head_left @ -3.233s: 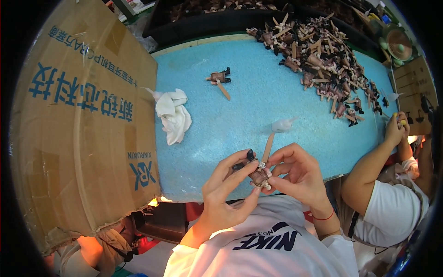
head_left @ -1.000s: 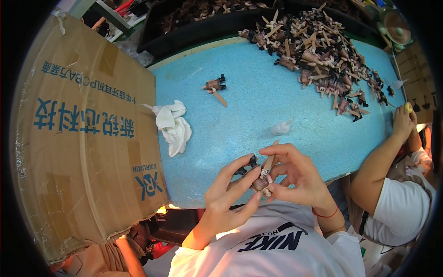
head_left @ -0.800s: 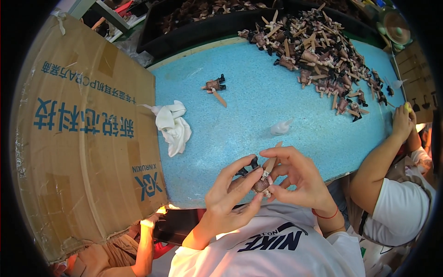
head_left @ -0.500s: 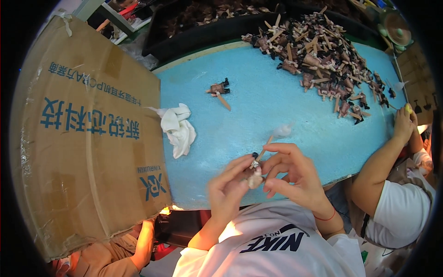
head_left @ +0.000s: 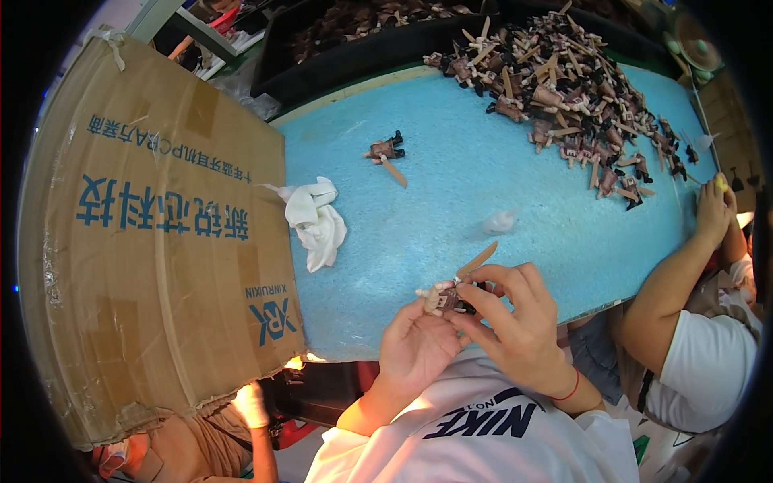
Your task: The person assembles plastic figurines by gluing their components together with a glue bottle.
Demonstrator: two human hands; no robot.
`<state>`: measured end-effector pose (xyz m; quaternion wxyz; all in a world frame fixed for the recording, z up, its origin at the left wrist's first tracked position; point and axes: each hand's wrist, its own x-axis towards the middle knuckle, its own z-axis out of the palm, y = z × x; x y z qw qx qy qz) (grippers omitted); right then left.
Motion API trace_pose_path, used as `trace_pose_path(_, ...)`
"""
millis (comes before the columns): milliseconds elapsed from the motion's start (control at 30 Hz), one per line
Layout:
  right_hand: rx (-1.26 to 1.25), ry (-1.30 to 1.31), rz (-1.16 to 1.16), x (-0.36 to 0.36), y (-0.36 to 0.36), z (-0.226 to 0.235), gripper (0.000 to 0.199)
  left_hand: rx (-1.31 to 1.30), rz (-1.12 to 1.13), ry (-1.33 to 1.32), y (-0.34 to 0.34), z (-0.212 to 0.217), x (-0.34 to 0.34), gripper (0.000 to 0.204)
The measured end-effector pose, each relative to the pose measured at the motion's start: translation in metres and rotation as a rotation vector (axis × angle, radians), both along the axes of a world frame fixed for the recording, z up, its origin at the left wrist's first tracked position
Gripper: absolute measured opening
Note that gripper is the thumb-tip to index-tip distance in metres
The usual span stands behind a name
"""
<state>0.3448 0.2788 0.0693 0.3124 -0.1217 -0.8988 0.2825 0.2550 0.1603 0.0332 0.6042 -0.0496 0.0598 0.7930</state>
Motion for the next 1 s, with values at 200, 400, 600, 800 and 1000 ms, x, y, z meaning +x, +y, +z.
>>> trace_pose_path(200, 0.123, 0.02, -0.004, 0.003, -0.005, 0.002, 0.035, -0.028, 0.068, 0.048, -0.004, 0.0, 0.005, 0.035)
trace_pose_path(400, 0.164, 0.047, -0.056, 0.003, -0.01, 0.001, 0.032, -0.08, 0.05, 0.094, -0.002, 0.009, 0.005, 0.036)
trace_pose_path(600, 0.105, -0.004, -0.032, 0.005, -0.009, 0.006, 0.035, -0.181, 0.1, 0.068, -0.001, 0.008, 0.004, 0.029)
trace_pose_path(800, 0.071, 0.002, -0.02, 0.005, -0.007, 0.004, 0.035, -0.188, 0.104, 0.139, 0.004, 0.014, 0.004, 0.024)
trace_pose_path(1000, 0.029, 0.056, -0.021, 0.006, -0.006, 0.001, 0.031, -0.199, 0.088, 0.265, 0.002, 0.015, 0.006, 0.026)
